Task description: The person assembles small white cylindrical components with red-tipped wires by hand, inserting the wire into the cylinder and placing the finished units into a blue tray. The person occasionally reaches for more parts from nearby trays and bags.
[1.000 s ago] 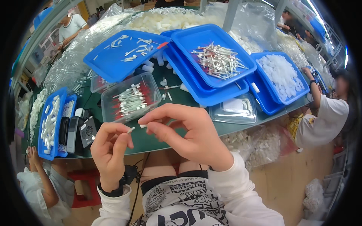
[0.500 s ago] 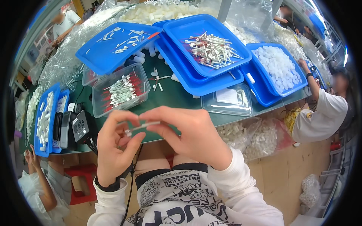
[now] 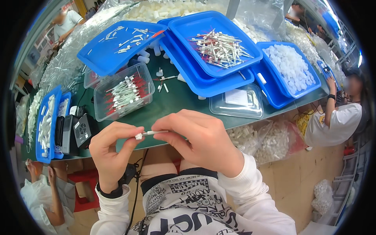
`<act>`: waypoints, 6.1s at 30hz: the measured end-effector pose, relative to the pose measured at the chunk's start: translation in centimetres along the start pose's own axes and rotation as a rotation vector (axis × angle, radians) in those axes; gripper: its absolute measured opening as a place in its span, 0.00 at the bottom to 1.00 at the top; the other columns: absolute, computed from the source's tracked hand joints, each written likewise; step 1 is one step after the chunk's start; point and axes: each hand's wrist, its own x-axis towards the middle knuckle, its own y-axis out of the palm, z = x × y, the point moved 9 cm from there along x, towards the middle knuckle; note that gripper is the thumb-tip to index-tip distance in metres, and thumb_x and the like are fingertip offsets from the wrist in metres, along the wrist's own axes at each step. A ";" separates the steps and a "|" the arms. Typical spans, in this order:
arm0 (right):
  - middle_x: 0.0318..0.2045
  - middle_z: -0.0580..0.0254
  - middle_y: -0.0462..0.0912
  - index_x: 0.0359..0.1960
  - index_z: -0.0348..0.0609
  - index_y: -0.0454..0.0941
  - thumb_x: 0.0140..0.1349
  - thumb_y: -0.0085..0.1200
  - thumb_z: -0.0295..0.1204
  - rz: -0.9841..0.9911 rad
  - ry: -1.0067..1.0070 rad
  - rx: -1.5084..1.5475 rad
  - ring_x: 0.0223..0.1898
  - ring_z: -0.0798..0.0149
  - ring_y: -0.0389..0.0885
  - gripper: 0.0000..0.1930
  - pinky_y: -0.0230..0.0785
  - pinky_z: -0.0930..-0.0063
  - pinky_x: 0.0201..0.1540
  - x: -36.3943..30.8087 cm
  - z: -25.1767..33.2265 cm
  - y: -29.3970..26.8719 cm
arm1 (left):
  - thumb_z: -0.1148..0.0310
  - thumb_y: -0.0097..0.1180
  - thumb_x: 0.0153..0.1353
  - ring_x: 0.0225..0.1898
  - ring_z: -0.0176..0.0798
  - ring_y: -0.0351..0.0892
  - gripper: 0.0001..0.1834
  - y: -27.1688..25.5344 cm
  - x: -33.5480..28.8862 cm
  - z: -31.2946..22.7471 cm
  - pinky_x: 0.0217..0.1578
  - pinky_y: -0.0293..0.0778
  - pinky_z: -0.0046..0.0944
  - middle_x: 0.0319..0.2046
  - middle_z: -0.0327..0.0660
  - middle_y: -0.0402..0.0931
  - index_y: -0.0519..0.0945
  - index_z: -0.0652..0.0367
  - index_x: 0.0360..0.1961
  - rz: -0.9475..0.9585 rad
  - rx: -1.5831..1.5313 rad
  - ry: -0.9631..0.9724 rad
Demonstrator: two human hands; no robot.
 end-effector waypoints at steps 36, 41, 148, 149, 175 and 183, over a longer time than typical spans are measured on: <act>0.26 0.61 0.84 0.31 0.39 0.84 0.52 0.64 0.23 0.050 0.129 0.197 0.25 0.67 0.82 0.05 0.74 0.79 0.27 -0.1 -1.3 0.4 | 0.83 0.63 0.47 0.24 0.34 0.79 0.09 0.5 -0.3 0.6 0.24 0.71 0.29 0.25 0.43 0.81 0.85 0.64 0.32 0.105 -0.046 -0.149; 0.27 0.59 0.84 0.31 0.37 0.83 0.54 0.63 0.22 0.112 0.159 0.147 0.27 0.66 0.83 0.04 0.76 0.78 0.29 -0.3 -1.7 -0.2 | 0.84 0.63 0.45 0.25 0.34 0.79 0.08 0.5 -0.1 0.4 0.27 0.70 0.28 0.26 0.44 0.82 0.84 0.66 0.29 0.088 -0.040 -0.171; 0.30 0.58 0.82 0.35 0.39 0.83 0.52 0.61 0.17 -0.166 0.098 0.312 0.30 0.63 0.81 0.08 0.73 0.75 0.31 0.8 -0.8 1.4 | 0.83 0.60 0.55 0.35 0.36 0.83 0.07 0.4 0.9 4.5 0.39 0.77 0.31 0.33 0.46 0.81 0.77 0.67 0.35 -0.132 -0.702 -0.384; 0.30 0.59 0.82 0.35 0.39 0.83 0.52 0.61 0.17 -0.168 0.083 0.297 0.29 0.63 0.81 0.08 0.73 0.75 0.31 0.8 -0.7 1.5 | 0.83 0.60 0.55 0.35 0.36 0.83 0.07 0.3 0.9 4.5 0.39 0.77 0.31 0.33 0.46 0.81 0.77 0.67 0.35 -0.133 -0.703 -0.384; 0.32 0.58 0.84 0.35 0.38 0.83 0.53 0.60 0.17 -0.146 0.091 0.387 0.31 0.65 0.83 0.08 0.75 0.76 0.33 0.6 -1.1 1.1 | 0.87 0.59 0.54 0.35 0.42 0.84 0.11 -1.2 0.6 2.0 0.37 0.81 0.34 0.33 0.48 0.79 0.74 0.69 0.38 -0.276 -0.466 -0.121; 0.27 0.58 0.82 0.39 0.37 0.83 0.55 0.59 0.18 -0.212 0.296 0.423 0.26 0.70 0.81 0.10 0.73 0.80 0.30 -0.9 -2.5 0.0 | 0.85 0.59 0.56 0.34 0.42 0.84 0.09 -1.7 0.6 2.9 0.36 0.81 0.36 0.32 0.48 0.80 0.74 0.67 0.37 -0.399 -0.642 -0.137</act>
